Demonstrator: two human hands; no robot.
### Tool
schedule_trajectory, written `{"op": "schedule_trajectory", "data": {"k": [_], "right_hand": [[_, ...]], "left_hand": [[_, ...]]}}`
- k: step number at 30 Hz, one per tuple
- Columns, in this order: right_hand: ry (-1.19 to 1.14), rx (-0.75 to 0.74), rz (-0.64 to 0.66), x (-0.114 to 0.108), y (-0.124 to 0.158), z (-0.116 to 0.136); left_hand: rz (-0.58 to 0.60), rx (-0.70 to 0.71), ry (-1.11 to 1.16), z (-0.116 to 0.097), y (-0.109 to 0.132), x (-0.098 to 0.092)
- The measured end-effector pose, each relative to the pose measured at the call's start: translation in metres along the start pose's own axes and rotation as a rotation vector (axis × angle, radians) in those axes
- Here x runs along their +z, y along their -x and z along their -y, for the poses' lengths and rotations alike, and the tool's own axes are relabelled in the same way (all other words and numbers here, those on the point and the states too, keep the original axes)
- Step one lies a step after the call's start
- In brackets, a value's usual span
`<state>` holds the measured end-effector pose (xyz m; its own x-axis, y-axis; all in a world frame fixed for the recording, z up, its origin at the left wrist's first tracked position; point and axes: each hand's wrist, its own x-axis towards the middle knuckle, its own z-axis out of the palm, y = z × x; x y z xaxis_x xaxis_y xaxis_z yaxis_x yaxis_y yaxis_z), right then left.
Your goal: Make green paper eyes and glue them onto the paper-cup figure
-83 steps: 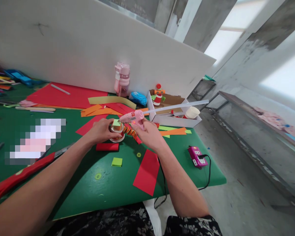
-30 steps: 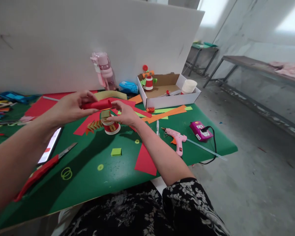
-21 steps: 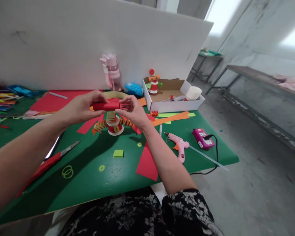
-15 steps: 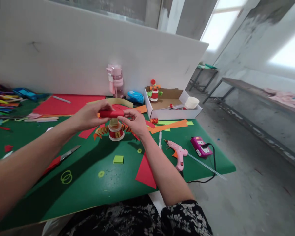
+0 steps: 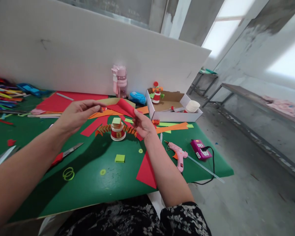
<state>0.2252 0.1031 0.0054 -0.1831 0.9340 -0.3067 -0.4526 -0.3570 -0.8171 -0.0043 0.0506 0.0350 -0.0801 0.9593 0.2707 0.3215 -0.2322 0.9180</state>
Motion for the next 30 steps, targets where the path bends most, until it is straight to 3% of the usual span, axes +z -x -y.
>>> {"op": "schedule_trajectory", "data": {"k": [6,13,19,30], "right_hand": [[0.181,-0.102,0.043,0.004,0.003,0.008],[0.474,-0.423,0.108,0.011,0.014,-0.009],[0.540,-0.492,0.125,0.011,0.016,-0.016],[0.601,-0.494,0.127,0.003,0.011,-0.027]], "left_hand": [[0.015,0.061,-0.118,-0.014,-0.008,0.008],[0.039,-0.023,-0.038,0.008,-0.006,0.016],[0.032,-0.081,-0.025,0.026,-0.003,0.016],[-0.005,-0.110,-0.054,0.023,0.009,0.016]]}}
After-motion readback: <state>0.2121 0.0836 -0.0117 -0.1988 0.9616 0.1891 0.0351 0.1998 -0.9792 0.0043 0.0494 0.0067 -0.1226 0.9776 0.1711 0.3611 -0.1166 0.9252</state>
